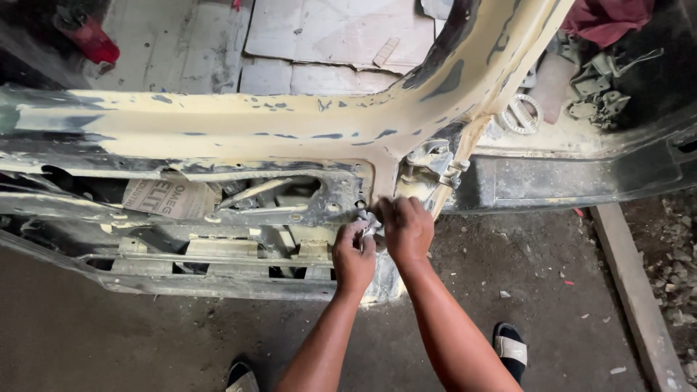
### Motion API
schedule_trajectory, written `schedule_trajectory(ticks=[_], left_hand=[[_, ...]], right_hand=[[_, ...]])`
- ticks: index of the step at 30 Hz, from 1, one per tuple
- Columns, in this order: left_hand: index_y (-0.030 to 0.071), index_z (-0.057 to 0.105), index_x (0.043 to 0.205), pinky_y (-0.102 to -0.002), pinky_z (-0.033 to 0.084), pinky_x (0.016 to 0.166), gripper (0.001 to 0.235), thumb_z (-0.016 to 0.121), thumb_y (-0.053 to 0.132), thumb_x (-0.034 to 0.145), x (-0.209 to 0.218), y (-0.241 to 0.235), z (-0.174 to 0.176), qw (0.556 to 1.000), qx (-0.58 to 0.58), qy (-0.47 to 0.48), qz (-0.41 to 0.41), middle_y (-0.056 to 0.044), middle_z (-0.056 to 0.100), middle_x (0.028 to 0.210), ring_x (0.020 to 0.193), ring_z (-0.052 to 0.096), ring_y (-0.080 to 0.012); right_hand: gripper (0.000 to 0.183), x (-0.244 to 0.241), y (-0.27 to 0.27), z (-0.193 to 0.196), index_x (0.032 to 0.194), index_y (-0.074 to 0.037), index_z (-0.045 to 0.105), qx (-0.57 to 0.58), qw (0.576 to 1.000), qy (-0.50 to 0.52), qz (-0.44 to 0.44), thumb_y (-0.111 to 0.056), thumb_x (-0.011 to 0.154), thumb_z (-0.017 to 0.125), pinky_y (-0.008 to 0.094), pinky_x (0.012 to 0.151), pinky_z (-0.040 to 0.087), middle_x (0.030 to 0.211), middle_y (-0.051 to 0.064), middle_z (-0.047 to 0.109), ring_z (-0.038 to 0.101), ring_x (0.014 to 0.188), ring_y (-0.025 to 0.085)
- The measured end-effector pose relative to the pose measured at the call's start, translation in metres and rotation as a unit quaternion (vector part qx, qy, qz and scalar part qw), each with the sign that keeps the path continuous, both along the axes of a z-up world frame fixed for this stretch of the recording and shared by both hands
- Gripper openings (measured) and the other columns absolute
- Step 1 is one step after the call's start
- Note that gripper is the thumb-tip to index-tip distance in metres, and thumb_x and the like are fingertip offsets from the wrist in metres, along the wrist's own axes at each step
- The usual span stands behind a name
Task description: The person sands a car door frame with a sanding block, focusing on the lower edge and inner sections. They use both hands to apply pressure and smooth the surface, moving the block back and forth across the painted area.
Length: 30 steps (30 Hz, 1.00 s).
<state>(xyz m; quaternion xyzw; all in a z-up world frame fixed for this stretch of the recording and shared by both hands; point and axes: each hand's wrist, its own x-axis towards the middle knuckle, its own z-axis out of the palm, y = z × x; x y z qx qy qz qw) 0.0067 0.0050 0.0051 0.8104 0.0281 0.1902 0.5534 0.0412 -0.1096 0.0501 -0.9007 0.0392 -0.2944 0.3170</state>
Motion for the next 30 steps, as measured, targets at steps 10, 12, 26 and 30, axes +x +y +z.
schedule_trajectory(ticks=[10,12,26,30], left_hand=[[0.004,0.069,0.108,-0.036,0.056,0.075,0.024,0.067,0.001,0.085,0.005,0.004,-0.003,1.000,0.000,-0.028,0.007,-0.012,0.071,0.097,0.083,0.069,-0.0255],[0.004,0.070,0.109,-0.036,0.056,0.074,0.023,0.067,0.002,0.086,0.002,0.001,-0.002,1.000,-0.014,0.015,0.000,-0.011,0.072,0.095,0.080,0.069,-0.0262],[0.005,0.061,0.115,-0.049,0.053,0.093,0.027,0.067,0.005,0.088,0.054,-0.029,0.040,0.938,0.259,-0.210,-0.095,-0.018,0.062,0.115,0.108,0.062,-0.0410],[0.002,0.061,0.108,-0.053,0.050,0.085,0.028,0.069,0.007,0.081,0.026,-0.042,-0.046,0.964,0.231,0.049,-0.124,-0.021,0.062,0.115,0.105,0.061,-0.0451]], right_hand=[[0.018,-0.006,-0.014,-0.015,0.083,-0.011,0.069,-0.065,0.993,-0.068,0.064,-0.024,0.086,0.081,0.045,0.065,0.043,0.083,0.009,0.061,0.059,0.076,0.033],[0.019,-0.011,-0.020,-0.021,0.079,-0.012,0.066,-0.082,0.994,-0.022,0.065,-0.022,0.085,0.081,0.046,0.065,0.041,0.079,0.009,0.059,0.060,0.077,0.033],[0.028,-0.074,-0.051,-0.038,0.074,-0.002,0.063,0.142,0.985,0.091,0.029,-0.020,0.082,0.083,0.036,0.055,0.045,0.068,0.011,0.058,0.056,0.058,0.023],[0.036,-0.073,-0.060,-0.067,0.076,0.000,0.056,0.265,0.952,0.151,0.001,-0.021,0.089,0.082,0.028,0.057,0.044,0.066,0.005,0.051,0.044,0.065,0.009]])
